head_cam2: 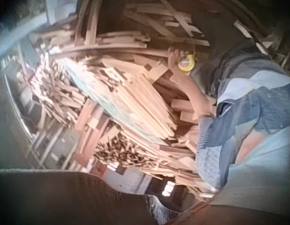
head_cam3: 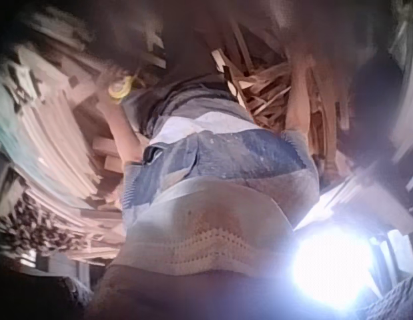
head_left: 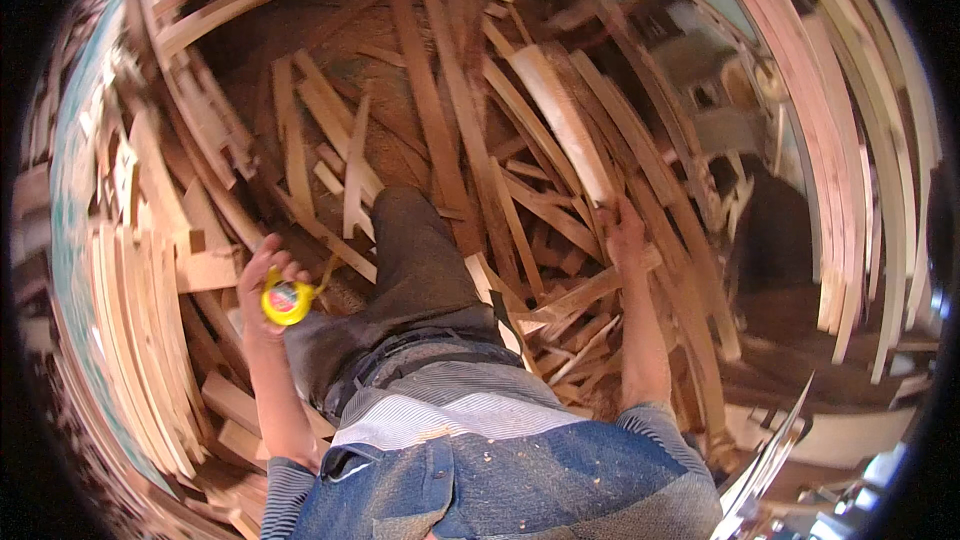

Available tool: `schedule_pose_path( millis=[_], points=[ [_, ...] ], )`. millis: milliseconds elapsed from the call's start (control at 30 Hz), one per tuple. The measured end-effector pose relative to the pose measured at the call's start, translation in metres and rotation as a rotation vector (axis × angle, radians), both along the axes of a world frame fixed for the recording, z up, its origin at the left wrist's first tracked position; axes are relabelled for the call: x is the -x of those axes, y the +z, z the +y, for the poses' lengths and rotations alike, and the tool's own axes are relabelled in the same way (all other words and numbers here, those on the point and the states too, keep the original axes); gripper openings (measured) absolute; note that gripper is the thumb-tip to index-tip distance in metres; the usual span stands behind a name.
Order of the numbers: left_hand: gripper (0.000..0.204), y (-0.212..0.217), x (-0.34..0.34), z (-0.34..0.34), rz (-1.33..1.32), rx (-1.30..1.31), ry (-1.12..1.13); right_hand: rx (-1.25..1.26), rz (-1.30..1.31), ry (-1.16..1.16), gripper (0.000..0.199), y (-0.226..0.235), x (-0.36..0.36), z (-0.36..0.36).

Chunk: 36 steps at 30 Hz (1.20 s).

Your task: The person sorts through a pile of wood planks by hand, picking up individual pieces, measuring some with a tape measure, and stacking them.

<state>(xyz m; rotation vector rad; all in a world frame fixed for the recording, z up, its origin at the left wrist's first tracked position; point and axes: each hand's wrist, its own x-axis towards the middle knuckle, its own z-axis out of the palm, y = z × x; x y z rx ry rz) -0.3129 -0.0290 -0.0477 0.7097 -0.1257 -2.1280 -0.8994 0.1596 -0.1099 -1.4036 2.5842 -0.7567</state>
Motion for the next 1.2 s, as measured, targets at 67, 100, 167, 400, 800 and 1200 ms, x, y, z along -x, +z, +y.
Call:
schedule_pose_path(
  millis=[67,100,167,400,800,1200],
  points=[
    [0.037,0.002,0.004,0.011,0.071,-0.032,0.01,0.081,0.032,0.255,0.026,0.017,-0.036,-0.056],
    [0.041,0.019,0.01,0.014,-0.134,-0.075,-0.002,0.126,0.017,0.386,0.03,0.02,-0.065,-0.083],
    [0.049,0.025,0.008,0.018,-0.262,-0.093,-0.005,0.214,-0.065,0.613,0.039,0.031,-0.119,-0.13],
    [0.034,0.002,-0.051,0.087,-0.151,-0.051,0.294,-0.05,-0.475,1.149,0.036,0.147,-0.365,-0.24],
    [0.044,-0.037,-0.097,0.153,-0.111,-0.079,0.584,0.488,-0.067,1.875,0.05,0.167,-0.685,-0.259],
    [0.05,-0.03,-0.127,0.143,-0.104,-0.131,0.501,0.649,0.072,1.718,0.037,0.149,-0.747,-0.277]
  ],
)
